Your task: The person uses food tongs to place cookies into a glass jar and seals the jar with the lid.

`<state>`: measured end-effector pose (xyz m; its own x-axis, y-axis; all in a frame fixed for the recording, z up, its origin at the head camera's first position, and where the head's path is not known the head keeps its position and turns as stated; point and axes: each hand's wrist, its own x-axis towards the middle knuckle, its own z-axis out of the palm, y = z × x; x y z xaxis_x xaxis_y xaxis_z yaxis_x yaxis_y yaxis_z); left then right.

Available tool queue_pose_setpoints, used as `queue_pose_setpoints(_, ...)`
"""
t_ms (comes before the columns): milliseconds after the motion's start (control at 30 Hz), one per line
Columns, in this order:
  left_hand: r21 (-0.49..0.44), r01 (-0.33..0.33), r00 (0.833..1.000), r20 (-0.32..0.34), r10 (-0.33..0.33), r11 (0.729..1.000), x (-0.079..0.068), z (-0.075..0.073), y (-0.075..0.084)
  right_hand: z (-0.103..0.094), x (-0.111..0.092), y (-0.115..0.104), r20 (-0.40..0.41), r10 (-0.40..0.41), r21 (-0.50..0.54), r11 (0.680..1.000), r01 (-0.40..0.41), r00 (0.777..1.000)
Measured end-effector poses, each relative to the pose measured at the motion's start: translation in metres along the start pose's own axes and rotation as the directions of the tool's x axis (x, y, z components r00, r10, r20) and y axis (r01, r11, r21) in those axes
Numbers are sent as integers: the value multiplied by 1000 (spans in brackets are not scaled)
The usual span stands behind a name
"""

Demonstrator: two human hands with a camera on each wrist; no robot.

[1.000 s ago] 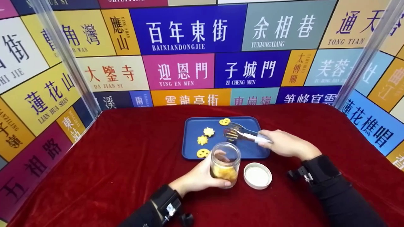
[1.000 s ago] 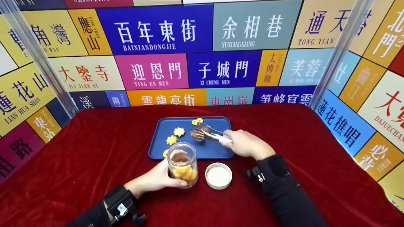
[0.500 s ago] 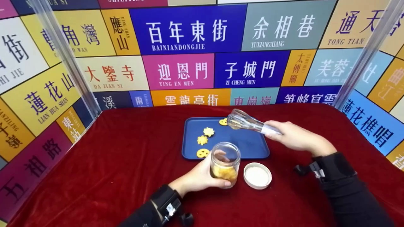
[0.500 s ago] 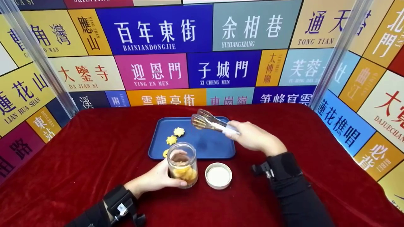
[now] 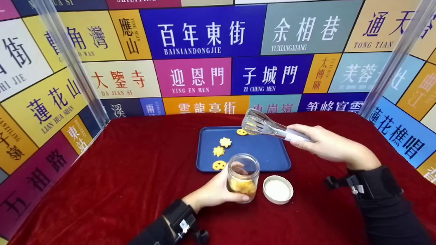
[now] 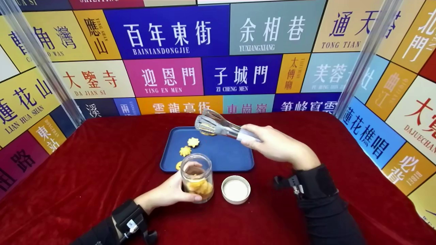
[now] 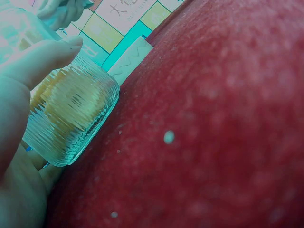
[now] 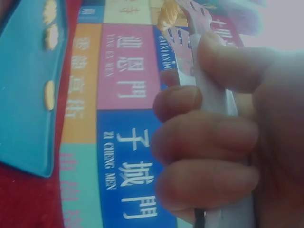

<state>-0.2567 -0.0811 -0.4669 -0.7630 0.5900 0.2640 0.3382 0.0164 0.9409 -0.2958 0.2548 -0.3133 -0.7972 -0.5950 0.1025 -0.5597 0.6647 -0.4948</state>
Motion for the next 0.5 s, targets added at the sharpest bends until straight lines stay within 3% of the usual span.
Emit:
queue_pose_setpoints(267,20,13,1000,-5,-13,1000,-1,0,0,-5,-10,-16,81,-109,71,992,103,991)
queue_pose_setpoints(500,18,26,1000,-8,-26,1000,-1,0,2,-7,-14,-22,190,-113,85,992,98,975)
